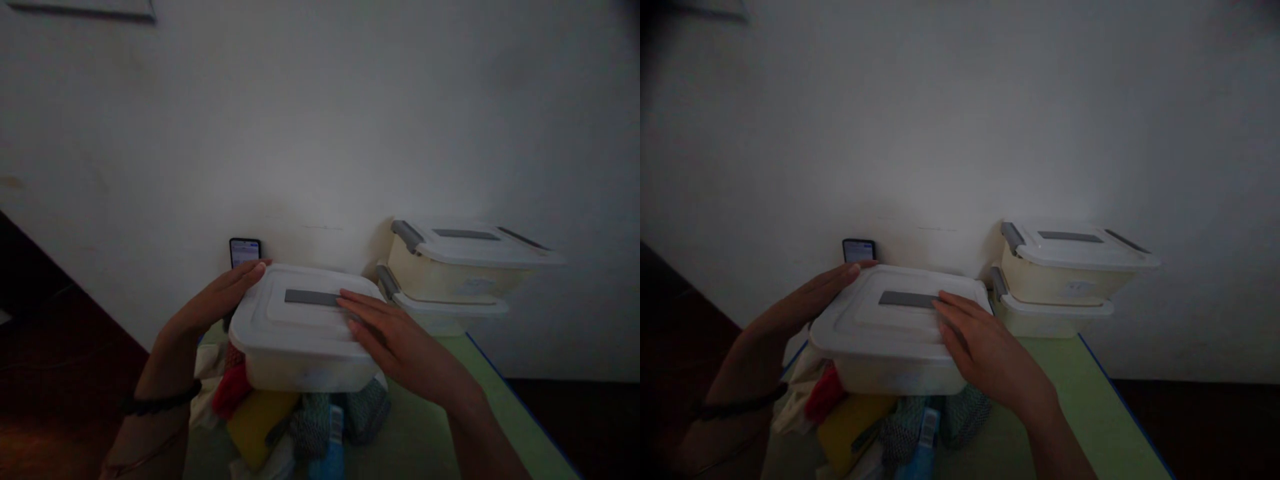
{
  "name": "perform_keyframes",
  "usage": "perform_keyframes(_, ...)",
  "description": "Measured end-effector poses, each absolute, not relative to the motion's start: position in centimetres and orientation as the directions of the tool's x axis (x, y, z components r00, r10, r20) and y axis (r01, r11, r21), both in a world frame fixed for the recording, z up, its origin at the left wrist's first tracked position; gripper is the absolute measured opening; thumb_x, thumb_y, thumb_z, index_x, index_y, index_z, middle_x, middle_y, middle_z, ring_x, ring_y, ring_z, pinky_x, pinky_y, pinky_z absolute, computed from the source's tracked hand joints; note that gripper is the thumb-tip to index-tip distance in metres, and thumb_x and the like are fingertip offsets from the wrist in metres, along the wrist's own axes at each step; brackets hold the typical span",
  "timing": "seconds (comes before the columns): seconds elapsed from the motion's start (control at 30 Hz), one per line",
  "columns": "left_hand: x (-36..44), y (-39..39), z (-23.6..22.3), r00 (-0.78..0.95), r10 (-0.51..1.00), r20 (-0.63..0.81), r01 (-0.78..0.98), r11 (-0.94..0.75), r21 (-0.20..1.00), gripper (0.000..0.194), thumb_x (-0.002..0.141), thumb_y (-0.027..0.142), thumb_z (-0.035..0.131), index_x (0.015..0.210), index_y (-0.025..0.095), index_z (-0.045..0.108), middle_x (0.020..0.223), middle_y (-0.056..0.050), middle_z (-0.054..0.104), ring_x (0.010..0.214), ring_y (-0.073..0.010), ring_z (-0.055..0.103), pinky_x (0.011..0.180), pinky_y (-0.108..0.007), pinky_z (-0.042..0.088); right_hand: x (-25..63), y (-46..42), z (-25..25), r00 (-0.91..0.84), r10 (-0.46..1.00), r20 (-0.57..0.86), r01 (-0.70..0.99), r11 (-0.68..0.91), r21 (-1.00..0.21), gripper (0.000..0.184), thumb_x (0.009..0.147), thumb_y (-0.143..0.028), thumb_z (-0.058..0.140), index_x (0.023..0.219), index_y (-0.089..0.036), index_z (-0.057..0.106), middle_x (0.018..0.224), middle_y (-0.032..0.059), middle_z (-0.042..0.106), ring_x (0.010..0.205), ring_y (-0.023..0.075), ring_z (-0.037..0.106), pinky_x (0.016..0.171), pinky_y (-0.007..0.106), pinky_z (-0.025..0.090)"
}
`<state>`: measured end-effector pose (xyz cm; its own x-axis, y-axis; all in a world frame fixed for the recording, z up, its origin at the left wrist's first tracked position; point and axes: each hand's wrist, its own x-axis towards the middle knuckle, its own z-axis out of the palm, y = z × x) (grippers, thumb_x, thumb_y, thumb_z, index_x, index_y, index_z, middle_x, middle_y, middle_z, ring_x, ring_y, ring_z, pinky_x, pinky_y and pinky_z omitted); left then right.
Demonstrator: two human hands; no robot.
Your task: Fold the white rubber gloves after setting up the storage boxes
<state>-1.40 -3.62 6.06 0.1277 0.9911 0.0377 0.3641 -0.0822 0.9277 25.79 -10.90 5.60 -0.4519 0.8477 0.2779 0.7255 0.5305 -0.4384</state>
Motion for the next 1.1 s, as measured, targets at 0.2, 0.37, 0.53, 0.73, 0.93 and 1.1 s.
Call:
perform_keyframes(0.2, -1.4, -3.4, 5.9, 0.129, 0.992, -0.008, 0.423, -0.048, 0.905, 0.068, 0.08, 0.063, 0.054, 0.132, 0.019, 0.052, 0.132, -0.01, 0.06, 0.115, -0.0286, 0.059, 0.092, -0.033, 0.049, 25.4, -10.8, 5.6, -0.456, 0.849, 0.266, 0.734, 0.528, -0.427, 0.045, 0.095, -0.025, 0.037, 0.139, -0.015, 0.047, 0.146, 0.0087, 0.046, 0.137, 0.0203, 0.04, 0.115, 0.045, 0.031)
perform_keyframes(0.37, -1.6, -3.6, 5.8, 0.199, 0.977, -0.072, 0.351, -0.002, 0.936, 0.064, 0.075, 0.057, 0.062, 0.127, 0.02, 0.058, 0.129, -0.012, 0.062, 0.108, -0.0305, 0.063, 0.081, -0.033, 0.054, 24.6, -10.1, 6.2, -0.446, 0.875, 0.19, 0.753, 0.481, -0.448, 0.05, 0.096, -0.035, 0.039, 0.141, -0.014, 0.043, 0.145, 0.0123, 0.047, 0.135, 0.0238, 0.043, 0.113, 0.046, 0.033)
perform_keyframes(0.53, -1.8, -3.6, 5.6, 0.205, 0.978, -0.021, 0.35, -0.053, 0.935, 0.064, 0.074, 0.054, 0.062, 0.129, 0.022, 0.055, 0.126, -0.01, 0.063, 0.11, -0.0294, 0.061, 0.085, -0.034, 0.052, 22.4, -9.0, 8.0, -0.454, 0.887, 0.089, 0.813, 0.453, -0.365, 0.064, 0.092, -0.05, 0.042, 0.139, -0.007, 0.043, 0.14, 0.0193, 0.049, 0.13, 0.0314, 0.045, 0.109, 0.047, 0.034)
perform_keyframes(0.73, -1.7, -3.4, 5.3, 0.213, 0.977, -0.021, 0.279, -0.04, 0.96, 0.067, 0.077, 0.054, 0.06, 0.132, 0.017, 0.051, 0.115, -0.012, 0.067, 0.093, -0.0275, 0.065, 0.069, -0.033, 0.053, 21.2, -7.4, 8.3, -0.445, 0.891, 0.093, 0.811, 0.445, -0.379, 0.052, 0.086, -0.056, 0.05, 0.116, -0.013, 0.056, 0.116, 0.0153, 0.06, 0.106, 0.0286, 0.056, 0.091, 0.041, 0.044)
perform_keyframes(0.93, -1.3, -3.3, 5.1, 0.222, 0.975, -0.008, 0.259, -0.051, 0.964, 0.06, 0.08, 0.055, 0.056, 0.126, 0.017, 0.056, 0.106, -0.009, 0.069, 0.088, -0.0245, 0.065, 0.069, -0.031, 0.052, 20.5, -6.4, 7.3, -0.378, 0.913, 0.152, 0.848, 0.408, -0.338, 0.048, 0.088, -0.062, 0.042, 0.088, -0.016, 0.058, 0.088, 0.0104, 0.065, 0.079, 0.0221, 0.058, 0.065, 0.031, 0.04)
perform_keyframes(1.1, -1.9, -3.0, 4.9, 0.236, 0.971, 0.034, 0.277, -0.1, 0.956, 0.058, 0.08, 0.058, 0.054, 0.124, 0.02, 0.058, 0.115, -0.008, 0.067, 0.105, -0.0279, 0.062, 0.084, -0.035, 0.052, 20.3, -6.1, 7.8, -0.344, 0.928, 0.145, 0.889, 0.371, -0.268, 0.06, 0.085, -0.071, 0.038, 0.075, -0.017, 0.062, 0.08, 0.0111, 0.067, 0.072, 0.0214, 0.06, 0.059, 0.029, 0.035)
